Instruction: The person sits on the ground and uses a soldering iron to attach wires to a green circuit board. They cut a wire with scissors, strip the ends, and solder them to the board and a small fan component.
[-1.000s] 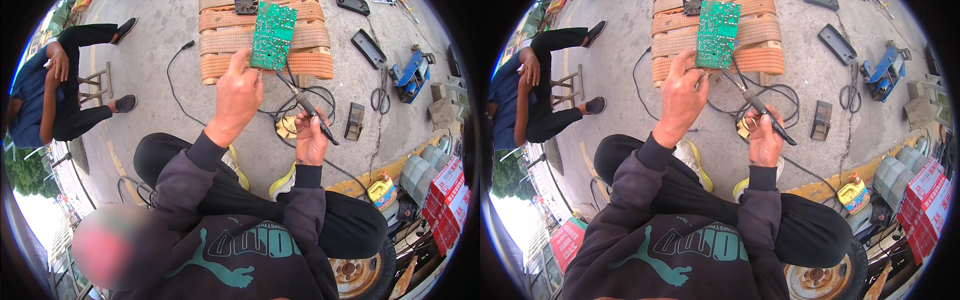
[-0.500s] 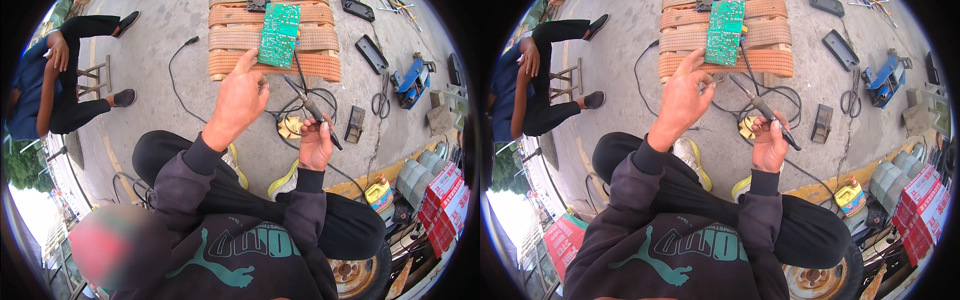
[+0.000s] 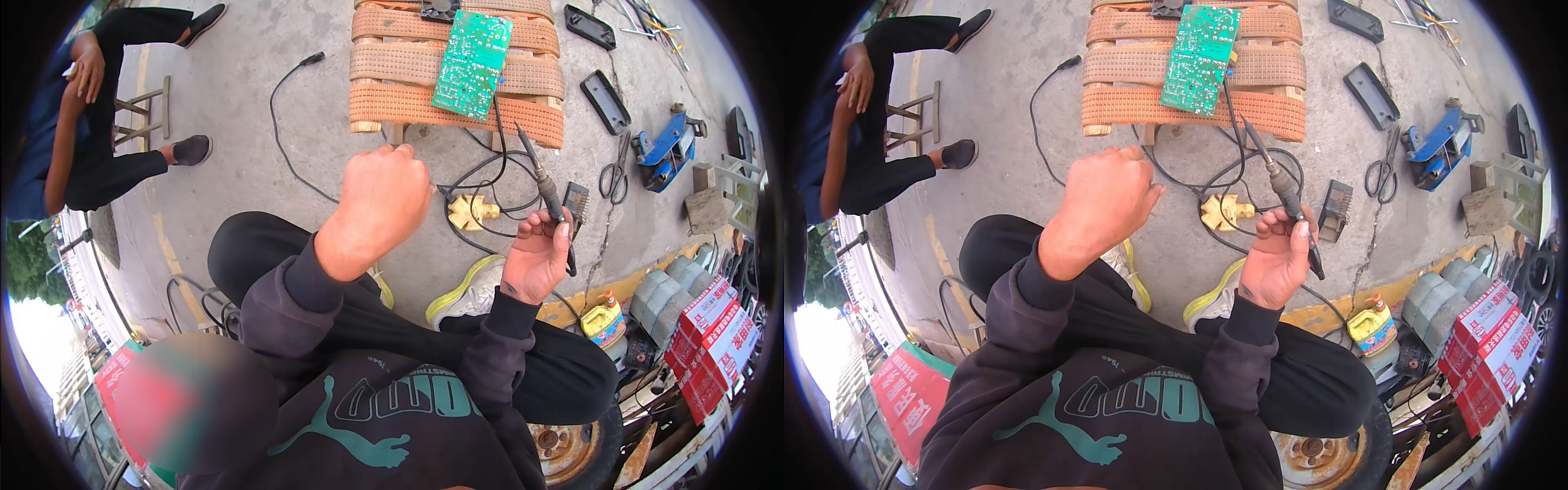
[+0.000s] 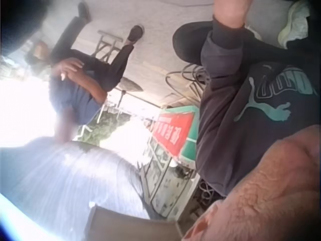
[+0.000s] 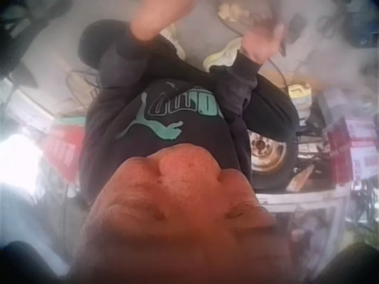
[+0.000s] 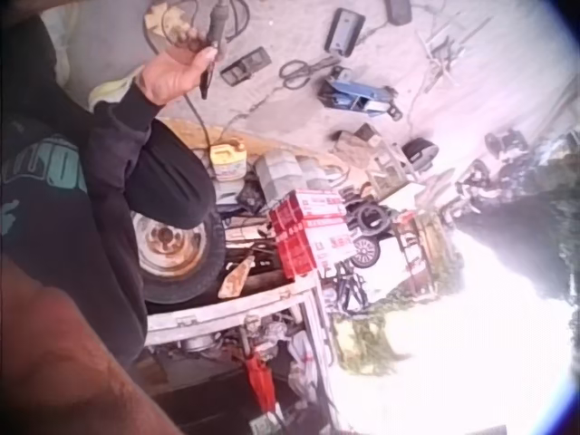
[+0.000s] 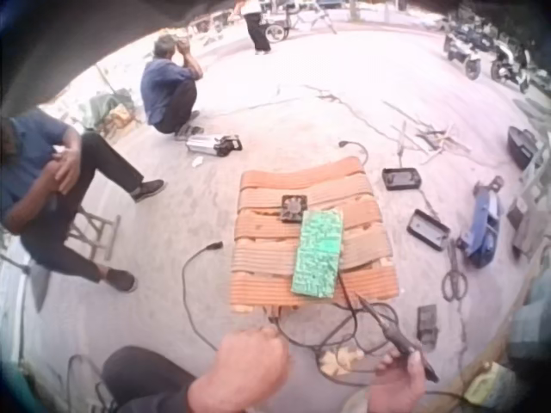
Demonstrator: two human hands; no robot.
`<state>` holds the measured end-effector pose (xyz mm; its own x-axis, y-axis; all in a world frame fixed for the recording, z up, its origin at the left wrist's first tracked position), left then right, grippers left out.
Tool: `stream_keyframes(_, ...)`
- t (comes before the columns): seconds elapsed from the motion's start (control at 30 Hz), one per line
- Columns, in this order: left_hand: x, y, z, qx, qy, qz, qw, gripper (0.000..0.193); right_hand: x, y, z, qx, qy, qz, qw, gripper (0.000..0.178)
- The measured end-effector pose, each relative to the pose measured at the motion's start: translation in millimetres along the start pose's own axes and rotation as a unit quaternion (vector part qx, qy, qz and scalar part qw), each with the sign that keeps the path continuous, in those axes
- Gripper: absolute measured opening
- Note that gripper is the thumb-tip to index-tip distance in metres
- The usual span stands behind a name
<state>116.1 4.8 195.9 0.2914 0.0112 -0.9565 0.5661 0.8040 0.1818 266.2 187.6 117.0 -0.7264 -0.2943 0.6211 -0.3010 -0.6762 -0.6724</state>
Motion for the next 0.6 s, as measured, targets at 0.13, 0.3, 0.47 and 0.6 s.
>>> stream_keyframes(0.13, -3.4, 1.5, -4.7, -0.006, 0.073, 0.042, 0.996, 0.027, 4.3, -1.7, 0.4, -0.004, 0.000, 0.008, 1.000, 0.031)
stream_keyframes(0.3, -7.1, 4.8, -8.7, -0.037, 0.080, 0.078, 0.993, 0.028, 20.6, -17.0, 8.1, -0.013, 0.023, 0.046, 0.999, 0.031)
stream_keyframes(0.47, -13.7, 4.9, -11.8, -0.021, 0.039, 0.106, 0.993, 0.028, 33.7, -85.0, 16.5, -0.047, 0.076, 0.103, 0.991, 0.036)
stream_keyframes(0.6, -20.7, 22.1, -13.9, 0.001, 0.048, 0.120, 0.992, 0.029, 5.3, -162.8, 19.2, 0.031, 0.048, -0.015, 0.998, 0.031)
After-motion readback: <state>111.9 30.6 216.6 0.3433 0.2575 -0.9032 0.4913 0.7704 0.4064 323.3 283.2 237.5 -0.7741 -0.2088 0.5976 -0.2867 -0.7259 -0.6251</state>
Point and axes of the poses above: each hand's wrist, its own z-axis away from the middle knuckle, its own x-axis out of the palm, y = z × x, the point moved 1 cm from there along -z, towards the middle knuckle, and after that the axes turned 4 degrees about y, right-handed, at the moved point
